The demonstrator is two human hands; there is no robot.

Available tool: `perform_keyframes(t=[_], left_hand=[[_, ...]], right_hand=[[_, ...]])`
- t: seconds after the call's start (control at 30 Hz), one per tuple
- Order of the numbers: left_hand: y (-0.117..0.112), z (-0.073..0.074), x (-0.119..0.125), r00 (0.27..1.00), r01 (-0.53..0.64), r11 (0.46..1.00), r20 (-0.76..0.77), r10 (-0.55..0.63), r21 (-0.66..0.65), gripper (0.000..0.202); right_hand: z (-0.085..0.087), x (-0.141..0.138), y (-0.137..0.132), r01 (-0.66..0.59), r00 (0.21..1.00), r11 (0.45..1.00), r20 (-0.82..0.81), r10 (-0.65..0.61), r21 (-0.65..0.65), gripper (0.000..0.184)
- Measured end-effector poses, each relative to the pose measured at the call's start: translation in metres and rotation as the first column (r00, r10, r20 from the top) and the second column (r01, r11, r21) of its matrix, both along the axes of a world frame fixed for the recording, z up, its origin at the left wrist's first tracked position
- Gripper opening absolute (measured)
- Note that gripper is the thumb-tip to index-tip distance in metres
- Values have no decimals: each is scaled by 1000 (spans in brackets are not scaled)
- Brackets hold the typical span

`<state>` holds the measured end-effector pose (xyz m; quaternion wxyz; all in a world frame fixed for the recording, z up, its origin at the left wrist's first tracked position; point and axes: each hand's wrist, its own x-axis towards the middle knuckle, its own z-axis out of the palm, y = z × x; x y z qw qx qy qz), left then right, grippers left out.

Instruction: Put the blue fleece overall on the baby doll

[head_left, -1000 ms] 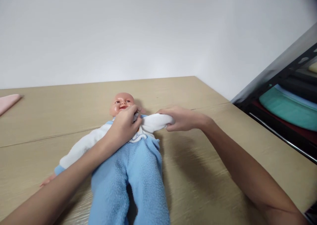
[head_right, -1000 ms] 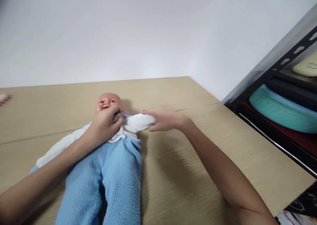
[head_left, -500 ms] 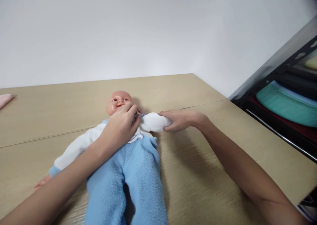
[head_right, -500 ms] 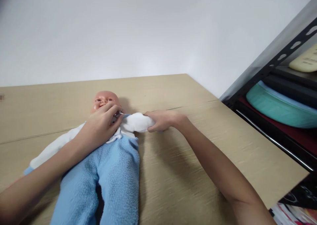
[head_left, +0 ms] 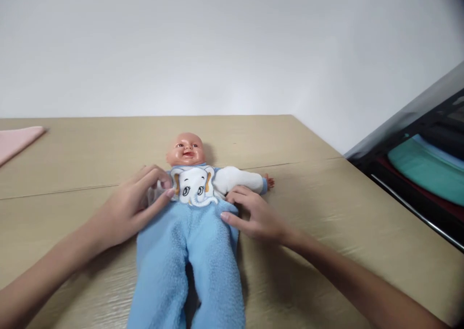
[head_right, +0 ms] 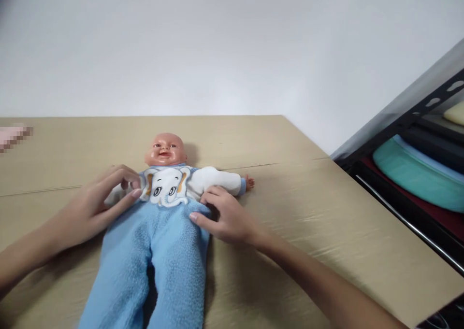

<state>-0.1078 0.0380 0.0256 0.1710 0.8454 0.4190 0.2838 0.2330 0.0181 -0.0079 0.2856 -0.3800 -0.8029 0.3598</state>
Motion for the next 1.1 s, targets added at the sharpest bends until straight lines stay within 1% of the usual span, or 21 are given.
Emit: perform_keyframes(t=[0.03,0.07,0.13,0.17,0.23,0.3,0.37,0.4,0.47,0.5,0.53,0.6,0.67,0.73,0.8,0.83,0.87,0.93,1.0,1.07,1.1], left_hand=[[1,-4,-14,999,-11,995,-32,8,-104,20],[2,-7,-27,998,16,983,-64,-28,-183,22],[4,-10,-46,990,60,954,-101,-93,-294,26],[4,-11,-52,987,81,944,-103,-120,-321,27],[4,-11,-58,986,95,929,-92,-137,-357,27],[5,-10,-58,987,108,916,-70,-146,-386,26],[5,-9,-57,992,102,902,-29,-126,-420,26],[5,-9,-56,994,97,894,-2,-109,-437,27],[5,-10,-57,996,91,881,49,-78,-464,30],[6,-11,-58,995,92,876,64,-70,-474,30],[7,-13,-59,995,96,872,73,-69,-480,30],[8,-18,-61,995,93,871,79,-63,-483,27],[10,-22,-61,995,80,873,84,-45,-481,24],[10,-23,-59,995,79,874,98,-37,-479,24],[9,-21,-52,995,56,885,102,-9,-462,28],[8,-18,-45,995,26,905,97,17,-424,29],[6,-15,-37,995,-9,934,88,44,-358,30],[1,-4,-12,995,-69,985,62,79,-158,28],[-4,10,22,1000,-22,999,23,21,27,24],[-6,23,62,997,65,992,-50,-60,110,23],[-5,28,84,991,94,986,-109,-79,139,26]], right_hand=[[-1,0,6,-26,998,994,-52,21,-107,36],[-3,0,12,-50,992,974,-120,24,-220,40],[-7,-2,23,-78,959,906,-279,-46,-415,41],[-10,-3,27,-84,931,873,-349,-103,-480,39],[-19,-7,32,-83,875,835,-441,-200,-543,37],[-28,-12,34,-59,850,836,-467,-245,-546,41],[-33,-15,33,15,866,869,-428,-258,-494,42],[-34,-16,32,69,886,895,-385,-258,-441,39],[-35,-18,27,186,930,944,-261,-259,-272,30],[-35,-18,25,237,944,957,-193,-268,-168,25],[-35,-18,22,277,950,958,-132,-284,-69,21],[-36,-15,18,324,946,941,-44,-321,94,13],[-40,-8,14,341,937,920,9,-349,192,7],[-44,2,9,360,925,904,38,-378,233,2],[-46,11,3,403,906,893,54,-421,202,8],[-47,14,0,435,892,885,51,-448,168,12],[-46,17,-3,466,879,875,41,-474,132,14],[-44,18,-6,505,862,860,1,-506,71,17],[-42,17,-5,511,859,859,-59,-509,36,19],[-42,17,-1,511,853,859,-121,-508,-7,22],[-44,17,2,518,841,855,-158,-517,-39,24]])
